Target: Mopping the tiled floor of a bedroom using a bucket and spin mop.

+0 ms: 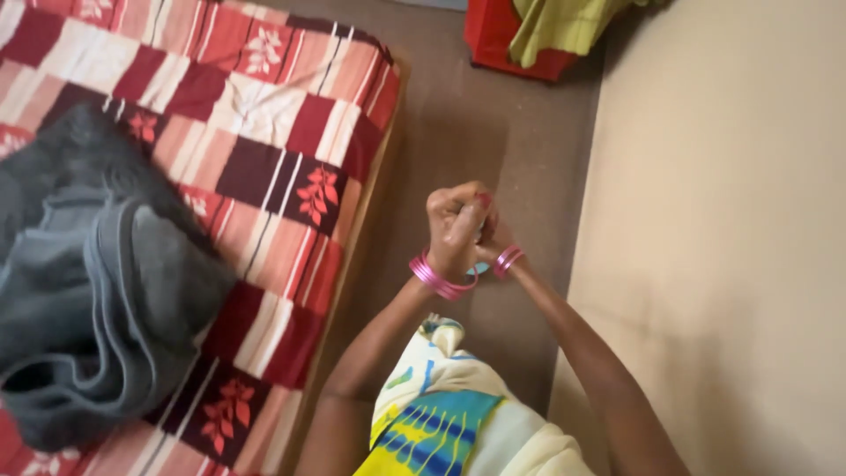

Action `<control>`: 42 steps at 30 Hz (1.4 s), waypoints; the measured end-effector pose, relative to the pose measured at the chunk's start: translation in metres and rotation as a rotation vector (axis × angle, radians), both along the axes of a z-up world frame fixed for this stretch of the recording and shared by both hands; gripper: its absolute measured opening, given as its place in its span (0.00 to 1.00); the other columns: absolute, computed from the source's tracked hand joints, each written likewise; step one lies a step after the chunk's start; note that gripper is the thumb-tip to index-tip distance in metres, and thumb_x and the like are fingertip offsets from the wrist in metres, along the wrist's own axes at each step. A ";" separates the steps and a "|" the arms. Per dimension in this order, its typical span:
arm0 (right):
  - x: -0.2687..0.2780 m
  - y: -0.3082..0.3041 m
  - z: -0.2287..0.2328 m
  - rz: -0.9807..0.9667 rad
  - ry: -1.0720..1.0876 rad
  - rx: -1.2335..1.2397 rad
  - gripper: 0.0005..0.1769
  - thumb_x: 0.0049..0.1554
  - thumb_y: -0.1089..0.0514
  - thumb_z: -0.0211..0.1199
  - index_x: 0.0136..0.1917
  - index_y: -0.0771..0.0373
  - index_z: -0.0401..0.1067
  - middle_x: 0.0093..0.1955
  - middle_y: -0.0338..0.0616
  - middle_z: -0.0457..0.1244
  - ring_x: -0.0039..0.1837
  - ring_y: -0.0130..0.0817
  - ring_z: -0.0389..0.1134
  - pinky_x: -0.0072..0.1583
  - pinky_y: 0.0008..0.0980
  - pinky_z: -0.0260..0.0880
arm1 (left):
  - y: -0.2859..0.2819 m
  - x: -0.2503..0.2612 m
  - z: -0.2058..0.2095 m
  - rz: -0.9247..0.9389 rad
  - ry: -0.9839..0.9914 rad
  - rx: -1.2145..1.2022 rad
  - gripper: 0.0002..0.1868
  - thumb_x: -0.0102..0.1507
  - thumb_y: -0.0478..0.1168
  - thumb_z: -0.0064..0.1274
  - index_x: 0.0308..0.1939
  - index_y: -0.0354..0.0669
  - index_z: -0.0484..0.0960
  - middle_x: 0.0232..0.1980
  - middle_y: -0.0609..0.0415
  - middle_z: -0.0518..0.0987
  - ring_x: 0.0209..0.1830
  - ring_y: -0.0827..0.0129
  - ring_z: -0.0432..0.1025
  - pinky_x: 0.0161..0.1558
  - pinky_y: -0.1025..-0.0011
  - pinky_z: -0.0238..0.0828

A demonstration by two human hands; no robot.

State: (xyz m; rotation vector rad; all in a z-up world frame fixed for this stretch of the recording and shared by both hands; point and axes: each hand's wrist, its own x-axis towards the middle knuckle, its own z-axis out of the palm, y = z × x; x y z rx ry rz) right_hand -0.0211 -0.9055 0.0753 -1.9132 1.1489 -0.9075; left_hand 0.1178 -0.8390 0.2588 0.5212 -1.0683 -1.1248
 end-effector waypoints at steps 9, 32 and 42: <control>0.005 -0.167 0.030 0.000 -0.135 -0.032 0.27 0.54 0.46 0.70 0.59 0.59 0.63 0.53 0.40 0.61 0.57 0.28 0.65 0.52 0.33 0.67 | -0.162 0.011 0.013 0.048 -0.037 -0.050 0.16 0.66 0.38 0.45 0.25 0.33 0.72 0.24 0.52 0.73 0.22 0.74 0.65 0.26 0.74 0.58; -0.014 -0.673 -0.086 0.570 -0.025 -0.091 0.24 0.52 0.48 0.68 0.52 0.61 0.60 0.46 0.39 0.57 0.50 0.26 0.62 0.45 0.31 0.65 | -0.552 -0.010 0.008 0.386 0.057 0.073 0.13 0.67 0.34 0.45 0.26 0.34 0.71 0.22 0.57 0.70 0.21 0.78 0.62 0.25 0.75 0.57; 0.146 -0.751 -0.102 0.613 -0.103 -0.091 0.22 0.52 0.49 0.67 0.49 0.62 0.59 0.43 0.39 0.55 0.47 0.26 0.61 0.42 0.30 0.64 | -0.674 0.083 -0.016 0.530 0.128 0.001 0.14 0.68 0.38 0.45 0.29 0.32 0.73 0.26 0.53 0.73 0.23 0.74 0.66 0.26 0.75 0.59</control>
